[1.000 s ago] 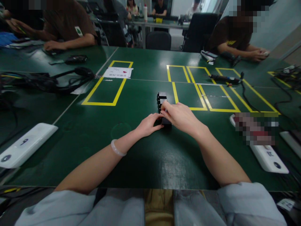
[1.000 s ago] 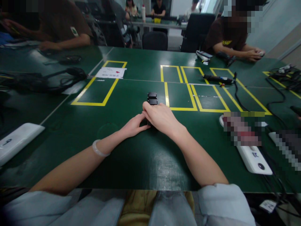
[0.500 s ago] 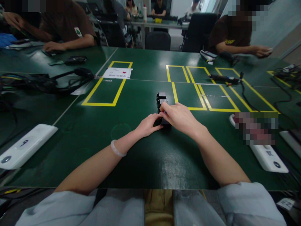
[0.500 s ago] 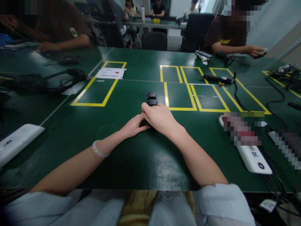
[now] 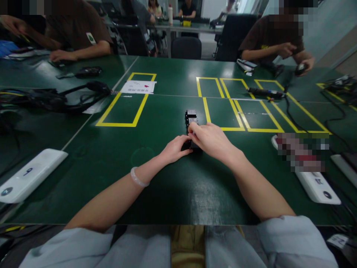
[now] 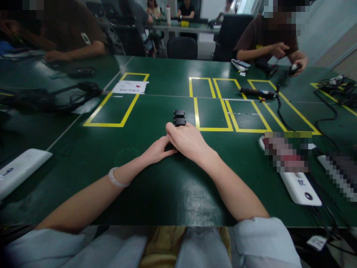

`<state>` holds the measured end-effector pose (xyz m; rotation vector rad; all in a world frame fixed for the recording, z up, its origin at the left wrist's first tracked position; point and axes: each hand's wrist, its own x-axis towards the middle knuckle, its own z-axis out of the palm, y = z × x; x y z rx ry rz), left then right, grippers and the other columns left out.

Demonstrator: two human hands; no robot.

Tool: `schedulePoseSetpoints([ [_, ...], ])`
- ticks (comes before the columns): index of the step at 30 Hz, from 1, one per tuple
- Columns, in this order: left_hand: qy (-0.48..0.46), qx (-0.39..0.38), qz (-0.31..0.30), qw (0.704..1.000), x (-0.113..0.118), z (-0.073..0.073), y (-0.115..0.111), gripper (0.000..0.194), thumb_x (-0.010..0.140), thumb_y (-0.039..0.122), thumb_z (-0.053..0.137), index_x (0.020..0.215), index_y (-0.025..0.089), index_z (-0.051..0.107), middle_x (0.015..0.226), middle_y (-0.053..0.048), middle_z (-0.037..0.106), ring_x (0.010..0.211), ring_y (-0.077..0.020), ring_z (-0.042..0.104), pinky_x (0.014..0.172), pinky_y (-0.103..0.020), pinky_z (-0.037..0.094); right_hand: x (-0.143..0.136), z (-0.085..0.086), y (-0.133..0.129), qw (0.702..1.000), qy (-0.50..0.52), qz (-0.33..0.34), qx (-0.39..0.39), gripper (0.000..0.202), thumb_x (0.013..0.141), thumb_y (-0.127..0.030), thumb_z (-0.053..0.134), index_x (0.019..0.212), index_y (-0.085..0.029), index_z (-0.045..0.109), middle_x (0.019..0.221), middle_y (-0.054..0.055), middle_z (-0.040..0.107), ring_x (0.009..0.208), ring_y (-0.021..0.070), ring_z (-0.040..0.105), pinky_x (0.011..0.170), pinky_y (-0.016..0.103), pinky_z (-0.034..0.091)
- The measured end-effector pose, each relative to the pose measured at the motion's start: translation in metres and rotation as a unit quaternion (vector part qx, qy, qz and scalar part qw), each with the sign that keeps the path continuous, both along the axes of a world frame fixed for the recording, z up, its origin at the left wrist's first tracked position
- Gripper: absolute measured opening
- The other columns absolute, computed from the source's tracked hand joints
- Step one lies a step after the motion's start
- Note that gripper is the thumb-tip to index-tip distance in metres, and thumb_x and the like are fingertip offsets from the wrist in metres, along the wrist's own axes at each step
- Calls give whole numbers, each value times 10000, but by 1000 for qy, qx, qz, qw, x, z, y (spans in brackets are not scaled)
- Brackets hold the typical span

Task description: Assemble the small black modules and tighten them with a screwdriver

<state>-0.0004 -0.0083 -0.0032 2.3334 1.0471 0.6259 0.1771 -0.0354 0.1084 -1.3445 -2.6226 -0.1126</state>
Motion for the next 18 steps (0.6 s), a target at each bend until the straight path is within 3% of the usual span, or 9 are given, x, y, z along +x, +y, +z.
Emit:
schedulePoseSetpoints([
  [5,1,0,4,1000,0,-2,1,391,860,426,604,1160,192,515,1117,-78,589,1046,-279,560,914,-411,464,-1,-1,-1,1000,24,7,-3,209,930,-217,349,1080,-165,486,786,25,667,677,148,585,693,274,317],
  [12,-5,-1,8,1000,-1,-3,1,400,845,411,632,1160,191,523,1098,-70,592,1017,-270,571,895,-404,473,-1,1,-2,1000,14,17,-7,205,967,-311,351,985,-177,506,759,22,669,656,154,582,685,284,311],
  [18,-1,2,6,1000,0,-1,1,382,856,407,613,1158,193,520,1116,-77,592,1036,-276,563,906,-414,465,-2,0,-2,1000,11,15,-8,200,949,-232,333,1011,-174,514,796,33,680,668,145,574,671,280,298],
])
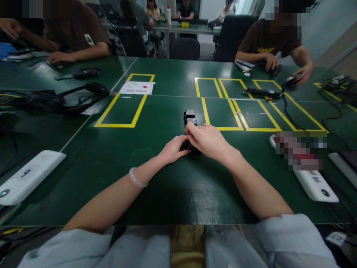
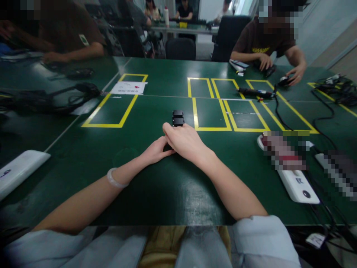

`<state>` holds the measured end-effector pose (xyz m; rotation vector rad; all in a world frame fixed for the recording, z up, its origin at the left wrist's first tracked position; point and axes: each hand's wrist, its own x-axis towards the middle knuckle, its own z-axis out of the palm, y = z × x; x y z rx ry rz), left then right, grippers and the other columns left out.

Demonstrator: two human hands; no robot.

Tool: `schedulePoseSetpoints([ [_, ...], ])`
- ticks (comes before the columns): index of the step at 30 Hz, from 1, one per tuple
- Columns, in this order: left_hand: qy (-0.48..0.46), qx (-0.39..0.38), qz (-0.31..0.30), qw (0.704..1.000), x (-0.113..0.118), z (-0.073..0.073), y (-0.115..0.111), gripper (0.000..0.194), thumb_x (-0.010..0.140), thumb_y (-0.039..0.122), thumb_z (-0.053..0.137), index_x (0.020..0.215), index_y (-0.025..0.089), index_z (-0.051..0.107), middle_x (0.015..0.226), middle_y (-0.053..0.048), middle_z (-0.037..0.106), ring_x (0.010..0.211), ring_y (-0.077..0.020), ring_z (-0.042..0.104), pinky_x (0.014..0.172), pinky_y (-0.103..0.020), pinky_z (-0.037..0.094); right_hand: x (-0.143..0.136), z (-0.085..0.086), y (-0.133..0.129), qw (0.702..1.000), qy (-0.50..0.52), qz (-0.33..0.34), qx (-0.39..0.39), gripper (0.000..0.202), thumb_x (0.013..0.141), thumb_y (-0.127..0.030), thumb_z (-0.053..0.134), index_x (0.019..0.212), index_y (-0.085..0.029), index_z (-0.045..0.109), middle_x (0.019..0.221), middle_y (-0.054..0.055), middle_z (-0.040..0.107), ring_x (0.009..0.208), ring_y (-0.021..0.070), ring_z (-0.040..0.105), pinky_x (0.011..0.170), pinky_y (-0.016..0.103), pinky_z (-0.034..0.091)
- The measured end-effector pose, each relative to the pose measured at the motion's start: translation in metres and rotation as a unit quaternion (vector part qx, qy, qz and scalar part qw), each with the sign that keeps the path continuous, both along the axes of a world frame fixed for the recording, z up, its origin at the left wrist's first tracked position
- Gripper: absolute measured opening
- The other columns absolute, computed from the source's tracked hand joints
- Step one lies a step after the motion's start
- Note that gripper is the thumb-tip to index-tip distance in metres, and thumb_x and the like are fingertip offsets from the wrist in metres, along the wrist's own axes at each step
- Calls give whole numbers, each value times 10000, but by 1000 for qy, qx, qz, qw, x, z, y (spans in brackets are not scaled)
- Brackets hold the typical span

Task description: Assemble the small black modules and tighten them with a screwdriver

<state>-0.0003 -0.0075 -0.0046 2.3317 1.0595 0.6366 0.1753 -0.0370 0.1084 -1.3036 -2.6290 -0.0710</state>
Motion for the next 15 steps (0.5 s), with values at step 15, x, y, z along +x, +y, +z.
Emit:
schedulePoseSetpoints([
  [15,-3,19,-13,1000,-2,-3,1,429,870,400,607,1228,187,506,1199,-93,584,1097,-282,548,946,-427,451,-2,-1,-2,999,-8,-27,30,203,939,-219,350,1052,-160,508,798,42,676,671,157,586,661,286,295],
])
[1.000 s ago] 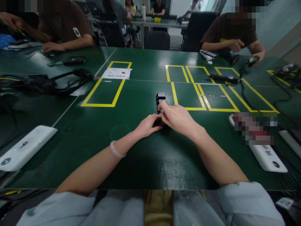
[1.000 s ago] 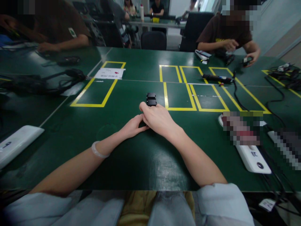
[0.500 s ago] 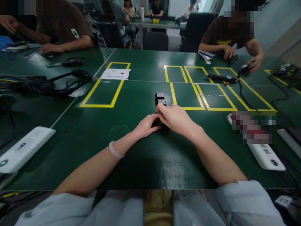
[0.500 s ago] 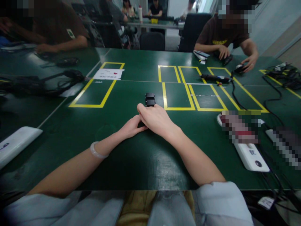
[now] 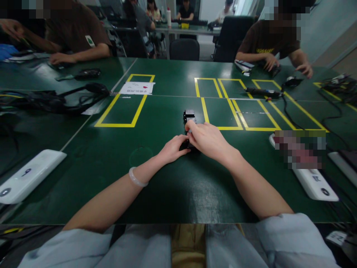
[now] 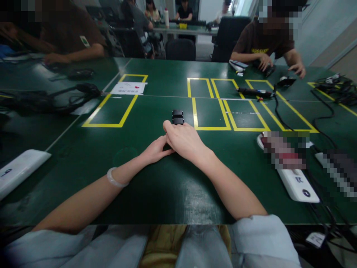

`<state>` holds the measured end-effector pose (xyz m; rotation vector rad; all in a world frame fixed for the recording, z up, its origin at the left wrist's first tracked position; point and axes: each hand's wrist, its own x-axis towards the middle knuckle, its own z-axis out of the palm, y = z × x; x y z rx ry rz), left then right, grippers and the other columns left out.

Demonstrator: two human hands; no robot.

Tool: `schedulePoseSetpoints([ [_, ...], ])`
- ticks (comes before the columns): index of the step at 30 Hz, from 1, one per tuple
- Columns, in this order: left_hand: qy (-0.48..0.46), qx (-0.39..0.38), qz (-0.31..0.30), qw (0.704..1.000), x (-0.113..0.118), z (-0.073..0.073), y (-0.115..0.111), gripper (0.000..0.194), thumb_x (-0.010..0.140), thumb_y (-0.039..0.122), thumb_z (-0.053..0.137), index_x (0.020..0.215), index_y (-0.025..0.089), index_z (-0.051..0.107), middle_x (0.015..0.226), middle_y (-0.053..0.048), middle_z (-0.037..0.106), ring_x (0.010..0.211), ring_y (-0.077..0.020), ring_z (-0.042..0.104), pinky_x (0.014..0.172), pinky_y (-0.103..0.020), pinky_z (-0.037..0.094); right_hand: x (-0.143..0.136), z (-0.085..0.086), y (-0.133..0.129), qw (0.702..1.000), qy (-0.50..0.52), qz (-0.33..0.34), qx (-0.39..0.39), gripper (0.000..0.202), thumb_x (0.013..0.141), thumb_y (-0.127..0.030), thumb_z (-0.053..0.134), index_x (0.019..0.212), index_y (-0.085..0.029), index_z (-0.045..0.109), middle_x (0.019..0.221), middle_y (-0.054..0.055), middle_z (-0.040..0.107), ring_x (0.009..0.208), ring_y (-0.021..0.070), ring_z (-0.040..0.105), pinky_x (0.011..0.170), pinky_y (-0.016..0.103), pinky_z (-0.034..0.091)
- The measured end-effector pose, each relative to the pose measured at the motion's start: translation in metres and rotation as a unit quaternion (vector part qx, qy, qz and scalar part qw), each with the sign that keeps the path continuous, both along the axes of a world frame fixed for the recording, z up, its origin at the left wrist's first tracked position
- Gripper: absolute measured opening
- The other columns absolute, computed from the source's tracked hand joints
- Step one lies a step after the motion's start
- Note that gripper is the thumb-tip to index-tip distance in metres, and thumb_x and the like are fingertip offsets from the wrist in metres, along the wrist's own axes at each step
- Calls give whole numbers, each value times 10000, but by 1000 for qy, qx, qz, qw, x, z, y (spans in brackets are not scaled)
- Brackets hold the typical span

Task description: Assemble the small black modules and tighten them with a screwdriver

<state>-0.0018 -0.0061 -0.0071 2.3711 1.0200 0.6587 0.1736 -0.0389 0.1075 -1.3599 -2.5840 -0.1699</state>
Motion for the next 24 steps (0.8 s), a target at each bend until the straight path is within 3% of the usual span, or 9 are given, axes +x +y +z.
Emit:
schedulePoseSetpoints([
  [4,2,2,1,1000,0,-1,0,453,867,407,613,1243,185,494,1220,-98,572,1109,-284,543,950,-425,448,0,2,-1,1000,15,16,1,186,938,-228,349,1012,-166,508,861,50,674,726,162,594,661,286,294],
  [8,11,-7,9,1000,1,1,-1,425,868,405,609,1217,186,507,1174,-94,583,1083,-287,551,919,-423,462,0,1,0,1000,-13,13,-2,246,977,-320,323,981,-171,519,781,40,678,669,163,590,679,293,296],
  [16,6,-1,11,1000,1,2,-2,364,857,374,613,1149,178,519,1108,-85,588,1020,-276,563,890,-411,469,-2,1,-2,1000,-4,20,-1,169,911,-194,384,1023,-159,507,824,36,675,723,161,608,684,284,296],
  [21,2,-6,12,1000,0,0,-2,340,854,374,615,1126,187,536,1088,-75,595,1017,-275,570,892,-410,471,-1,1,-2,1000,-15,26,-7,185,958,-301,372,980,-178,509,824,41,682,720,165,603,688,289,291],
  [24,6,-1,14,1000,0,0,-1,353,854,375,616,1139,186,534,1093,-79,596,1024,-282,569,882,-413,474,-1,0,-1,999,-35,18,-8,208,969,-273,329,982,-174,512,775,40,678,666,159,589,685,292,288],
])
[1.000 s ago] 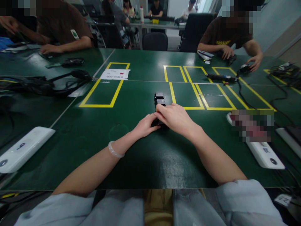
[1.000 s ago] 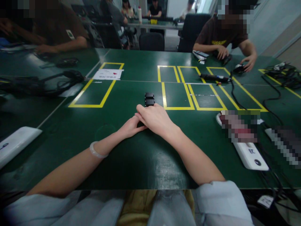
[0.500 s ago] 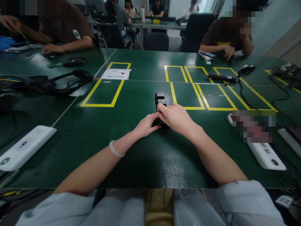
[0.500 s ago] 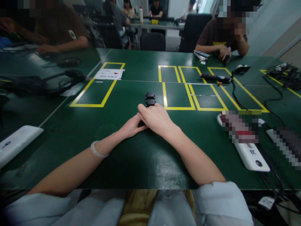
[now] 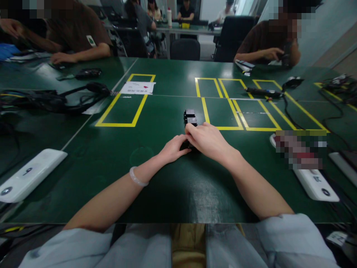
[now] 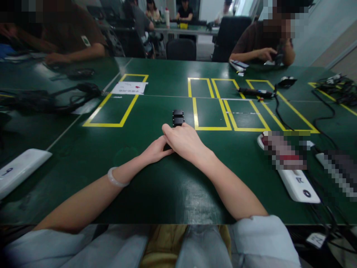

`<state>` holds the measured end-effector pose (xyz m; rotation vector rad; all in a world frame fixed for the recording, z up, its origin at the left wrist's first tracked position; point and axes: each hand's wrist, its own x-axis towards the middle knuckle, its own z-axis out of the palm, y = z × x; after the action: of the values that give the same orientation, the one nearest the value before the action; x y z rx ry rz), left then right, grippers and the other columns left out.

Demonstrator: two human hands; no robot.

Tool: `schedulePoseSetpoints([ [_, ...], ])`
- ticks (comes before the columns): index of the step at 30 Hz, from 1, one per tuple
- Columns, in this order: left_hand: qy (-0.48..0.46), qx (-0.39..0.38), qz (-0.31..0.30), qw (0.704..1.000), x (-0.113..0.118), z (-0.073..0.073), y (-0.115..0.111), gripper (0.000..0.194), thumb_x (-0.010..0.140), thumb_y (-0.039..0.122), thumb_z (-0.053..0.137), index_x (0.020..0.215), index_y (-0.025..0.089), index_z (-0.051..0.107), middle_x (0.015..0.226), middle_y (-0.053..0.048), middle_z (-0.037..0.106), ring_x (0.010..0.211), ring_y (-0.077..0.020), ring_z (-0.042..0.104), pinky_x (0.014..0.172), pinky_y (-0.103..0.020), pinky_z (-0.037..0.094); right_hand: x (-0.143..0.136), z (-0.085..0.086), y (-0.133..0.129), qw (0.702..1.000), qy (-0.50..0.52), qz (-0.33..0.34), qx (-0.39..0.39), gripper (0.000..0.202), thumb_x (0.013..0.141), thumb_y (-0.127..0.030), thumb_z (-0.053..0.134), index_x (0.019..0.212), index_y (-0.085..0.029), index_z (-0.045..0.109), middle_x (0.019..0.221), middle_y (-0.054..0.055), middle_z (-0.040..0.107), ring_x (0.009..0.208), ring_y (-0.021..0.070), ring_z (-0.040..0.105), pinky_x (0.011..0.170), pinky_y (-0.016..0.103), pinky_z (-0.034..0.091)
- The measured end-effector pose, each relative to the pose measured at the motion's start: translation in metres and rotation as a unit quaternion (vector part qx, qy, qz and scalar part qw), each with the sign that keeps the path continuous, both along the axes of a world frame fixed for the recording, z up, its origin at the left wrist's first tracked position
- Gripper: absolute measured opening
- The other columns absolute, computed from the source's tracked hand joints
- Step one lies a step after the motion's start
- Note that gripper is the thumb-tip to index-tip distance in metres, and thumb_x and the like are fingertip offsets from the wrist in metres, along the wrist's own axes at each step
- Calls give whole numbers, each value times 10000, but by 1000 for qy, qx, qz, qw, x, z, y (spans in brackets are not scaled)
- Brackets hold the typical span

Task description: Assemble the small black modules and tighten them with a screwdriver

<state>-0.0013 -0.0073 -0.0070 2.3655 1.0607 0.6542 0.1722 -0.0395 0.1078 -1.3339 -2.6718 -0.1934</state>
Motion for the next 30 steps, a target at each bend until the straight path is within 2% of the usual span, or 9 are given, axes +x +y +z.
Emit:
schedulePoseSetpoints([
  [5,1,9,-4,1000,0,0,0,358,857,368,613,1149,181,524,1125,-88,591,1033,-284,564,877,-413,474,0,1,-2,999,33,7,-9,164,930,-214,371,1026,-170,497,876,44,680,757,160,607,687,284,291],
  [11,-7,-3,-5,1000,0,-1,1,360,858,378,616,1150,184,534,1131,-85,595,1043,-283,567,890,-416,473,-1,0,-1,1000,1,1,7,255,983,-342,321,977,-178,516,769,41,682,665,166,595,680,294,282],
  [14,1,-2,-7,1000,0,0,1,380,860,388,612,1169,185,526,1117,-87,596,1037,-284,566,883,-416,474,-1,-1,0,1000,-3,-6,13,243,979,-276,294,991,-172,514,755,37,678,638,158,583,671,291,277],
  [19,-3,5,-4,1000,0,-1,1,362,854,363,617,1153,181,527,1120,-88,592,1029,-279,563,877,-409,471,0,1,-3,999,33,2,-3,174,918,-198,359,1016,-162,498,874,50,681,738,158,601,683,287,284],
  [25,-6,-5,-3,1000,0,-1,0,332,854,367,623,1123,189,548,1073,-68,601,1008,-268,575,876,-398,473,-1,0,-1,1000,0,-5,0,221,967,-328,355,1003,-172,508,789,45,688,680,169,601,685,292,288],
  [30,-4,1,-3,1000,0,1,0,333,849,371,627,1113,188,536,1083,-74,597,1004,-271,570,867,-399,474,-1,0,-2,1000,3,-5,0,195,952,-222,323,1004,-163,502,800,36,682,669,156,595,679,291,292],
])
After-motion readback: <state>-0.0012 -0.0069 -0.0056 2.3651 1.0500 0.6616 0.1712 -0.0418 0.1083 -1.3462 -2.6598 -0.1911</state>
